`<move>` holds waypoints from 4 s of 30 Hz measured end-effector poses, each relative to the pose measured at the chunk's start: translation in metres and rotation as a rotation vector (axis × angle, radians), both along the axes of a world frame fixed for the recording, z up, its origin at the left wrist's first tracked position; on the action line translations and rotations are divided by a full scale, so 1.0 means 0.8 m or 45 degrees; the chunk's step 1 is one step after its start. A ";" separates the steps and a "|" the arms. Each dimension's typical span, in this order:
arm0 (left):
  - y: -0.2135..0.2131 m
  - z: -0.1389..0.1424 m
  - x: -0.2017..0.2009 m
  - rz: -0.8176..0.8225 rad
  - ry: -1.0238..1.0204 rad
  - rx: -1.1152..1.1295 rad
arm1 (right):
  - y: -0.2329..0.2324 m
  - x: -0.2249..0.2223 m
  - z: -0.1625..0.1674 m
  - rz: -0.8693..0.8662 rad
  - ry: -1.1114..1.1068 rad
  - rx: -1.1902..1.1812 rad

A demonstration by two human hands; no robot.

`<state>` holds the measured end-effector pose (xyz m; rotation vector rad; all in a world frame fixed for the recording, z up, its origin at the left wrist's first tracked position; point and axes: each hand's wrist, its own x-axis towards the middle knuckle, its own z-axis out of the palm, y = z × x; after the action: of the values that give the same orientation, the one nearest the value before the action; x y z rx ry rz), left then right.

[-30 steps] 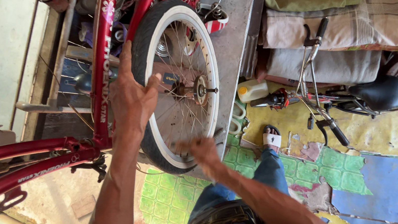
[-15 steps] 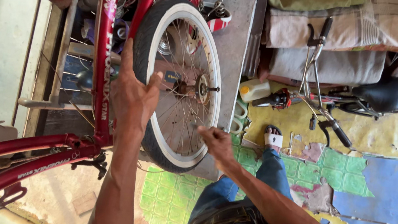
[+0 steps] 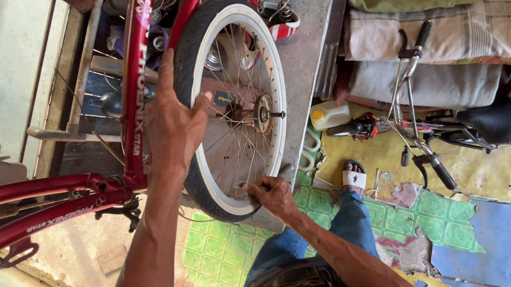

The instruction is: The person works on the front wheel of a red bicycle, using a small hand tool on the wheel hub and spokes while steadying the wheel with the other hand. They then pull and reposition the tire against the rim, working around the wheel before resuming work on the spokes.

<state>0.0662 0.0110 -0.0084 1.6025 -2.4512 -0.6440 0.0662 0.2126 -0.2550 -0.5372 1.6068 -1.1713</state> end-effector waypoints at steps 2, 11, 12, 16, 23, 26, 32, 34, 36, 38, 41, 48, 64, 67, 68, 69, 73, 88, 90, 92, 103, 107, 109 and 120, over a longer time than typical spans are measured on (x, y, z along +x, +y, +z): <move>0.000 -0.001 0.002 -0.089 0.064 -0.109 | -0.010 -0.003 0.002 -0.006 0.025 0.066; 0.003 0.006 0.005 -0.031 0.027 0.023 | -0.035 -0.008 0.004 -0.130 0.211 0.059; 0.004 0.005 0.006 -0.053 0.060 0.019 | -0.035 -0.007 0.004 -0.147 0.234 0.049; 0.006 0.003 0.006 -0.079 0.074 -0.097 | -0.028 -0.002 0.004 -0.144 0.118 0.110; 0.013 0.014 0.004 -0.012 0.074 -0.024 | -0.018 0.000 0.006 -0.136 -0.102 0.231; 0.006 0.012 -0.001 0.014 0.108 0.012 | -0.015 -0.001 0.002 -0.159 0.046 0.222; 0.006 -0.001 0.008 -0.081 0.097 -0.121 | -0.014 -0.005 0.001 -0.085 -0.157 0.036; 0.006 -0.001 0.011 -0.088 0.114 -0.101 | -0.015 -0.007 0.000 -0.099 -0.127 0.068; 0.005 0.000 0.011 -0.101 0.184 -0.069 | -0.016 -0.010 0.000 -0.132 -0.121 0.134; 0.003 0.000 0.009 -0.038 0.157 -0.020 | -0.018 -0.012 0.000 -0.147 -0.059 0.157; 0.005 -0.001 0.010 -0.041 0.131 -0.033 | -0.021 -0.016 0.000 -0.035 -0.018 0.166; 0.004 0.001 0.007 -0.059 0.110 -0.067 | -0.039 -0.023 0.003 -0.108 0.193 0.124; 0.002 0.005 -0.006 -0.011 0.049 -0.006 | -0.036 -0.011 0.006 -0.240 -0.231 -0.083; 0.002 0.007 -0.006 0.061 -0.104 0.058 | -0.030 -0.011 0.004 -0.184 -0.298 0.061; 0.002 0.007 -0.006 0.050 -0.087 0.043 | -0.029 -0.011 0.003 -0.184 -0.143 0.062; 0.002 0.007 -0.004 0.040 -0.073 0.026 | -0.028 -0.011 0.002 -0.181 0.008 0.061; 0.001 0.006 -0.003 -0.057 0.011 -0.080 | -0.027 -0.011 -0.001 -0.181 0.178 0.132; 0.007 0.003 0.002 -0.096 0.234 -0.074 | -0.030 -0.012 0.000 -0.180 -0.153 0.090; 0.005 0.004 0.003 -0.124 0.179 -0.128 | -0.031 -0.012 0.001 -0.179 -0.381 0.065; 0.005 0.004 0.002 -0.084 0.183 -0.066 | -0.031 -0.012 0.003 -0.144 -0.235 0.123; 0.011 0.009 0.002 -0.091 0.196 -0.069 | -0.029 -0.011 -0.003 -0.112 -0.017 0.084; 0.011 0.011 0.002 -0.007 0.159 0.013 | -0.029 -0.011 -0.004 -0.142 0.010 0.107; 0.012 0.011 0.003 -0.011 0.160 0.008 | -0.030 -0.011 -0.005 -0.164 0.082 0.067; 0.011 0.013 -0.002 0.070 0.058 0.038 | -0.031 -0.007 -0.007 -0.230 0.165 -0.197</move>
<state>0.0646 0.0197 0.0016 1.6409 -2.3675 -0.7035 0.0605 0.1877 -0.2604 -0.5867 1.7115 -1.4293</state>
